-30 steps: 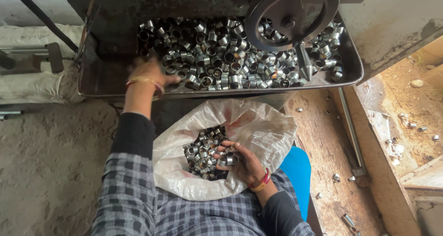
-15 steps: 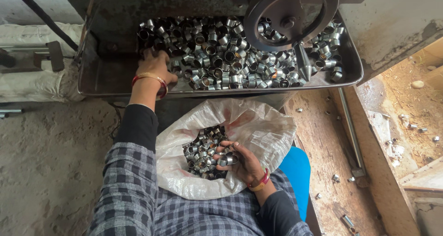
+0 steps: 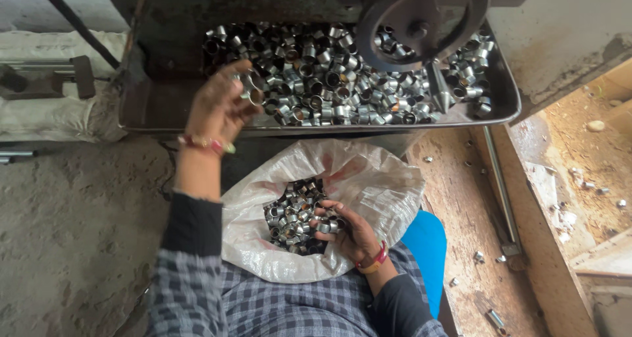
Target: The person sits on a stool and repeatedly picks small metal cylindrical parts from a white sack on their lap, then places them into a metal tray on a machine. The person handles the parts by hand without using tools.
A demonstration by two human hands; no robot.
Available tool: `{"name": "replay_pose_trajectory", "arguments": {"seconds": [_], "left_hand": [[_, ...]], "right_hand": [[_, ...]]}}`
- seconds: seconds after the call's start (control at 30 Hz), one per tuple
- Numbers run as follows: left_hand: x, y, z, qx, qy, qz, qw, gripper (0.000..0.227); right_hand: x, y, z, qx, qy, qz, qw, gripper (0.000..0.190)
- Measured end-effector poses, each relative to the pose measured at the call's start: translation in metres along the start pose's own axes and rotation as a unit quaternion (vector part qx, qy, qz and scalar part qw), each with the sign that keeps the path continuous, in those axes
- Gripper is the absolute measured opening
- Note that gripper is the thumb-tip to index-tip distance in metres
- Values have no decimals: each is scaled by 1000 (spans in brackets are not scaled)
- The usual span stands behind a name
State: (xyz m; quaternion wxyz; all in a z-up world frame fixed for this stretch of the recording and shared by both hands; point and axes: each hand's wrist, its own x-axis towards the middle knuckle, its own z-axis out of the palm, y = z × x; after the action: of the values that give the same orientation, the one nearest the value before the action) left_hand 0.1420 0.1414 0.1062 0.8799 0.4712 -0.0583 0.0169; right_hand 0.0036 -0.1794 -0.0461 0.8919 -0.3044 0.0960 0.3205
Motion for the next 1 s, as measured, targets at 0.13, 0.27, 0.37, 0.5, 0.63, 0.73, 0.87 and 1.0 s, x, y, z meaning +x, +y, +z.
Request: {"name": "replay_pose_trajectory", "arguments": {"seconds": [0.13, 0.27, 0.37, 0.5, 0.63, 0.73, 0.87, 1.0], "left_hand": [[-57, -26, 37, -146, 1, 13, 989, 58], [-108, -59, 49, -235, 57, -77, 967, 53], [-139, -86, 42, -257, 54, -134, 955, 50], [-165, -120, 24, -210, 109, -208, 949, 50], [-175, -152, 19, -106, 176, -291, 934, 57], [-184, -174, 24, 19, 177, -332, 926, 62], [-185, -206, 31, 64, 141, -363, 919, 53], [-185, -226, 21, -13, 135, -370, 919, 37]], "right_hand": [[-2, -3, 8, 16, 0, -14, 1000, 39], [-5, -7, 15, 19, 17, -45, 999, 35], [-8, -10, 19, -9, 62, -53, 997, 35], [-7, -12, 23, -15, 65, -77, 995, 35], [-10, -11, 20, -25, 52, -76, 995, 36], [-12, -9, 15, -30, 44, -62, 997, 36], [-9, -2, 10, -24, 9, -67, 997, 37], [-7, -3, 8, -12, -5, -78, 997, 38]]}}
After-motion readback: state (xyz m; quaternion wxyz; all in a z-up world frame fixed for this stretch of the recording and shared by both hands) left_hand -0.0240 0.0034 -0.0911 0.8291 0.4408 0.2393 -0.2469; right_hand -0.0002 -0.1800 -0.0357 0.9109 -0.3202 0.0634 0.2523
